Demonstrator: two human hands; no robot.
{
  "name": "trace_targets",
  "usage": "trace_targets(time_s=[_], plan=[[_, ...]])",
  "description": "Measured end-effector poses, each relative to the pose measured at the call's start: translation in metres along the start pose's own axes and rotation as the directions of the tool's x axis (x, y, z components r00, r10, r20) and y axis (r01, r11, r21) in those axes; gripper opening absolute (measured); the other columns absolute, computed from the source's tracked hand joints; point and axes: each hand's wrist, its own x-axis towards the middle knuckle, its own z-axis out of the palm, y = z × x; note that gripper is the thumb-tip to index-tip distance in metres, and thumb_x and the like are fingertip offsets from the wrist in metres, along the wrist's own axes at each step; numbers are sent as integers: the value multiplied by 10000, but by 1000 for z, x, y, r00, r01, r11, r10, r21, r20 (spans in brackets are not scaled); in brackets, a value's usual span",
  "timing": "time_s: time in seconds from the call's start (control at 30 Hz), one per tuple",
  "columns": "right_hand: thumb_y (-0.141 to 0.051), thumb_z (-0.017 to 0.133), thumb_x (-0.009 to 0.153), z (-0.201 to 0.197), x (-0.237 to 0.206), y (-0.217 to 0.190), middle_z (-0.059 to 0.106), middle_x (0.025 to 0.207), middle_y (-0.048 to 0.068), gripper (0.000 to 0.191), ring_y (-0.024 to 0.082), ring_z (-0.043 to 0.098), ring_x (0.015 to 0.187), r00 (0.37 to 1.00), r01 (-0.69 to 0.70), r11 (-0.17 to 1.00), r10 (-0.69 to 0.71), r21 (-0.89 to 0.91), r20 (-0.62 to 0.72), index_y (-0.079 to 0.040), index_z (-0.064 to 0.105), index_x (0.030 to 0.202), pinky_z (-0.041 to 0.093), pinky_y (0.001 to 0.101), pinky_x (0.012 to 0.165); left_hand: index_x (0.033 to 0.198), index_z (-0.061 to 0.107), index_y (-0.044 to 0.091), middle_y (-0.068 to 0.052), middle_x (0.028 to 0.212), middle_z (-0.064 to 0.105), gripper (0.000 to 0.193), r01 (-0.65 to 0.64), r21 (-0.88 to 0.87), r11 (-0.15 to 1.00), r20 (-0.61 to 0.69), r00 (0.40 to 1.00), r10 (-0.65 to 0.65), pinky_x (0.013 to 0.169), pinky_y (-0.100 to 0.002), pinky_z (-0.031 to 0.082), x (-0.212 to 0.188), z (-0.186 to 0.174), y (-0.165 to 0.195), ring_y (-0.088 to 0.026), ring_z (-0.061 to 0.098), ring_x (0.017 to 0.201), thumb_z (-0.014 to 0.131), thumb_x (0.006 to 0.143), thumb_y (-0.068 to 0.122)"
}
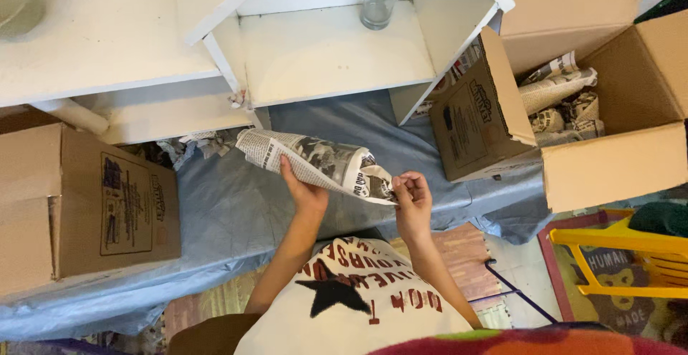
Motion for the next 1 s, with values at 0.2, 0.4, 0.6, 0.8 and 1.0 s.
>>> trace_targets(time_s=[0.2,0.4,0.6,0.8,1.0], plan=[[-25,727,884,13,1,-64,634,975,24,361,152,586,905,904,263,788,0,-556,428,-84,656,1233,479,293,780,1421,481,92,-111,1311,597,802,62,59,996,33,997,-64,1076,-444,488,15,-13,-1,-275,579,1252,625,863,651],[-51,822,631,66,13,-91,651,1135,153,415,363,598,1104,765,642,181,-91,-745,638,-51,684,1023,513,463,897,1430,488,134,-67,1311,609,745,68,167,984,9,997,-71,1065,-433,483,24,-43,-12,-261,582,1233,692,855,561],[-3,754,788,62,19,-42,709,1064,86,197,262,714,921,817,573,249,-251,-781,519,-64,673,958,592,363,768,1436,453,167,-63,1338,567,759,0,209,978,-23,1000,5,1096,-458,483,23,-42,2,-250,559,1276,711,828,541],[-41,696,1000,6,34,-9,700,927,84,106,156,698,794,951,301,796,-295,-526,97,-31,596,965,612,309,704,1445,484,135,-79,1364,574,792,-49,14,999,-41,998,50,1098,-443,470,10,-13,24,-267,563,1275,655,850,630],[-99,688,1014,-5,39,-24,646,911,93,206,184,687,783,980,182,965,-194,-189,-45,-59,491,1058,626,346,691,1427,497,150,-75,1358,585,797,-67,-72,995,-55,997,63,1071,-427,506,10,-6,46,-255,585,1259,627,835,667]])
